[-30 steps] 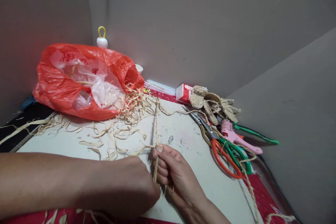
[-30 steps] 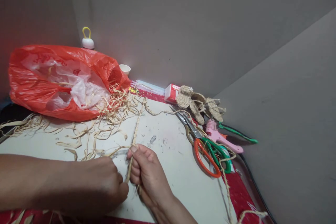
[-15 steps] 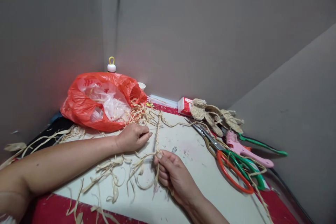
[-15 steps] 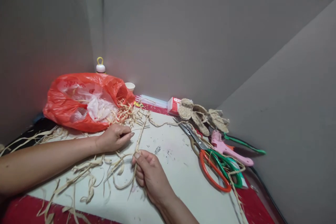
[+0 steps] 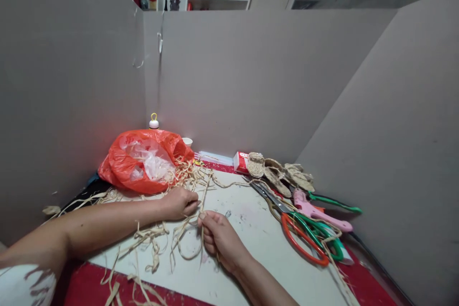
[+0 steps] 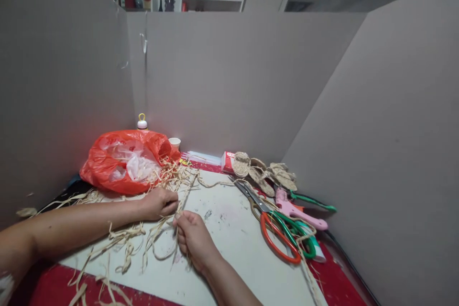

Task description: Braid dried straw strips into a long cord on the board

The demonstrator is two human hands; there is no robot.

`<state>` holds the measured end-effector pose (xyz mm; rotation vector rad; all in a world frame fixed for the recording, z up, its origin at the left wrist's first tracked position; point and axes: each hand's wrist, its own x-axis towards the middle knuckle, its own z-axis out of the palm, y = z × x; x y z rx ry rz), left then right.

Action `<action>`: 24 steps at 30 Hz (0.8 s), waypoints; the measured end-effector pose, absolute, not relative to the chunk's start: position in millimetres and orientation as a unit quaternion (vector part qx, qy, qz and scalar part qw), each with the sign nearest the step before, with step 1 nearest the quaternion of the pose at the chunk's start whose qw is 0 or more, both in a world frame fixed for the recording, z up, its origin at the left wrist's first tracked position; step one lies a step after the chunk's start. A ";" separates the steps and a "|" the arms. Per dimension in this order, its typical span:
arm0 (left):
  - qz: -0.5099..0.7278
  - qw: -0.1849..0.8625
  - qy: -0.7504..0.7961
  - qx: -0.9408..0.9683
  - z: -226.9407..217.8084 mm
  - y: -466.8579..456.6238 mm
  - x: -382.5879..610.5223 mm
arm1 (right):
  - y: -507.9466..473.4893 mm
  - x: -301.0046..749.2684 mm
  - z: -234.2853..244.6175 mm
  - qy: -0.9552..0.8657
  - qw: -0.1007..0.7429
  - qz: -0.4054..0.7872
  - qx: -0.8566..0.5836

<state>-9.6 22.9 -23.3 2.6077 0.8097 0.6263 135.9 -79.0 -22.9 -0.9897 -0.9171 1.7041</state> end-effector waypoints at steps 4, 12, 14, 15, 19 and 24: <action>0.201 0.226 0.321 0.898 -4.8 34.9 3.7 | -80.6 136.5 -25.1 -0.374 0.468 0.696 -0.396; 0.249 0.248 0.394 0.849 88.0 51.2 46.1 | -81.4 137.9 -22.8 -0.364 0.481 0.698 -0.385; 0.247 0.239 0.382 0.858 100.4 45.2 50.8 | -81.7 138.6 -21.5 -0.359 0.483 0.700 -0.384; 0.237 0.236 0.372 0.866 103.3 41.0 50.7 | -81.9 138.9 -21.2 -0.357 0.484 0.700 -0.385; 0.136 0.246 0.310 0.908 96.9 5.9 30.1 | -82.4 139.8 -21.7 -0.339 0.489 0.704 -0.389; 0.027 -0.047 -0.029 0.998 66.7 -94.1 -29.3 | -82.6 140.8 -20.4 -0.321 0.481 0.714 -0.394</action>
